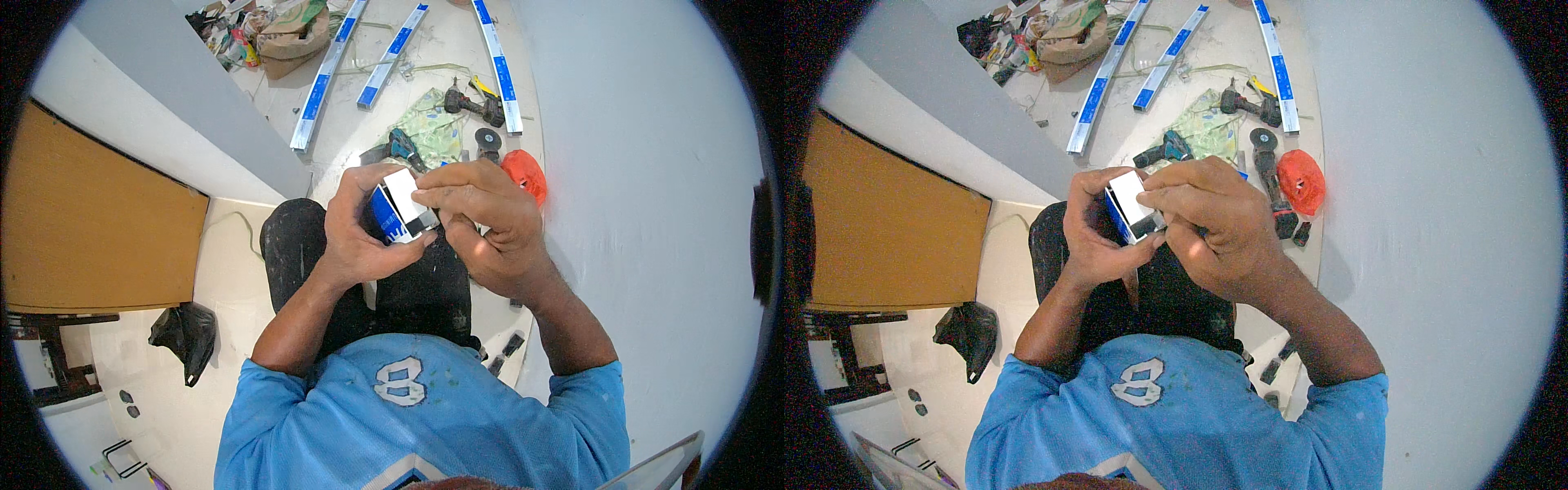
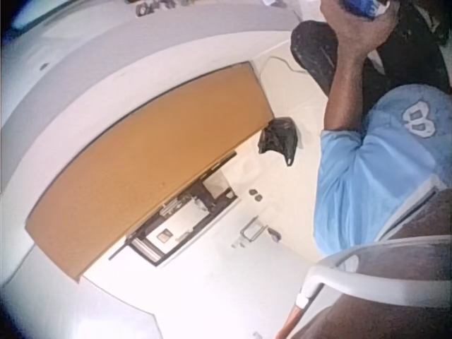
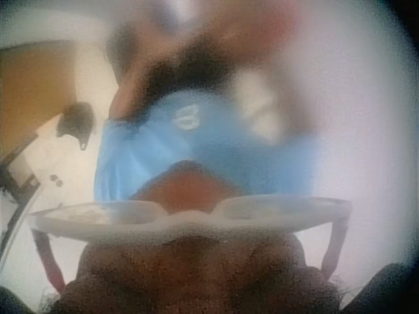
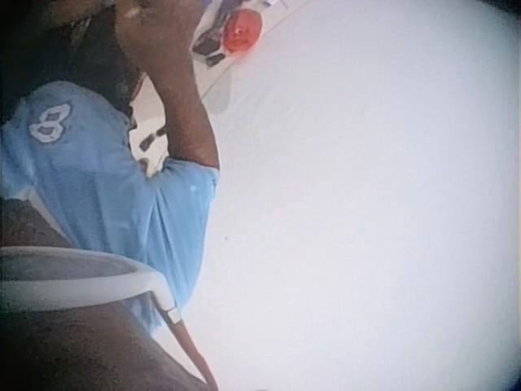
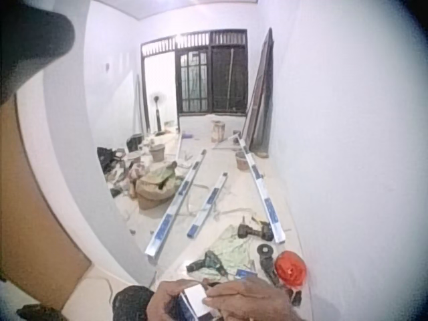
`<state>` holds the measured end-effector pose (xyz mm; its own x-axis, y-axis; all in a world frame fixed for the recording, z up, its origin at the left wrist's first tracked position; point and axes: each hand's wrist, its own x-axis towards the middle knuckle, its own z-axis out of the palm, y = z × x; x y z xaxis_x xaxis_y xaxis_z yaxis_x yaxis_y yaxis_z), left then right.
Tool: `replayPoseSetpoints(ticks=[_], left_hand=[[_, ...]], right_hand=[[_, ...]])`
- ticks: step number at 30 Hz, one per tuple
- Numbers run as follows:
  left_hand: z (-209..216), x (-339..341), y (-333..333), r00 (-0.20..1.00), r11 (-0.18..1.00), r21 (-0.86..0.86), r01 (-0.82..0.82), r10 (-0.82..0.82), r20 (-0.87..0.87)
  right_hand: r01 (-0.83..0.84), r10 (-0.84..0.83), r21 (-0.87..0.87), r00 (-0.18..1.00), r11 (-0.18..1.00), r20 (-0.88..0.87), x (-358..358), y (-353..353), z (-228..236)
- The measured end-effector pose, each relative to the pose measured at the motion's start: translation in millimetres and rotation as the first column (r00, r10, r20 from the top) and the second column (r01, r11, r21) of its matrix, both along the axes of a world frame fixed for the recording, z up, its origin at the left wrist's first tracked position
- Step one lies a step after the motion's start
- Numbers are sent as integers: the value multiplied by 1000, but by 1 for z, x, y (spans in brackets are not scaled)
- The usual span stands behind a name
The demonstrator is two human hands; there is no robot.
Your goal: The person sits on the floor and uses an angle grinder to smooth the edges of a metal profile. They then use a cordless drill to fasten the profile to another piece and use pliers to adjust a component. The person handles metal profiles, a grinder, a drill, and pliers.
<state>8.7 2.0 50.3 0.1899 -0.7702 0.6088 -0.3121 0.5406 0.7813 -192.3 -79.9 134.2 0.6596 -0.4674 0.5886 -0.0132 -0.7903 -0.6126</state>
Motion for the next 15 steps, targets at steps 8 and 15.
replayPoseSetpoints(ticks=[8, 15], left_hand=[[0, -2, -4, 999, 1000, -19, -7, 8, 41], [-5, 5, -6, 997, 996, 64, 67, -64, -40]], right_hand=[[-8, 9, 26, 998, 1000, -63, 9, -10, 1], [-167, 180, 71, 953, 983, -243, 7, -37, 19]])
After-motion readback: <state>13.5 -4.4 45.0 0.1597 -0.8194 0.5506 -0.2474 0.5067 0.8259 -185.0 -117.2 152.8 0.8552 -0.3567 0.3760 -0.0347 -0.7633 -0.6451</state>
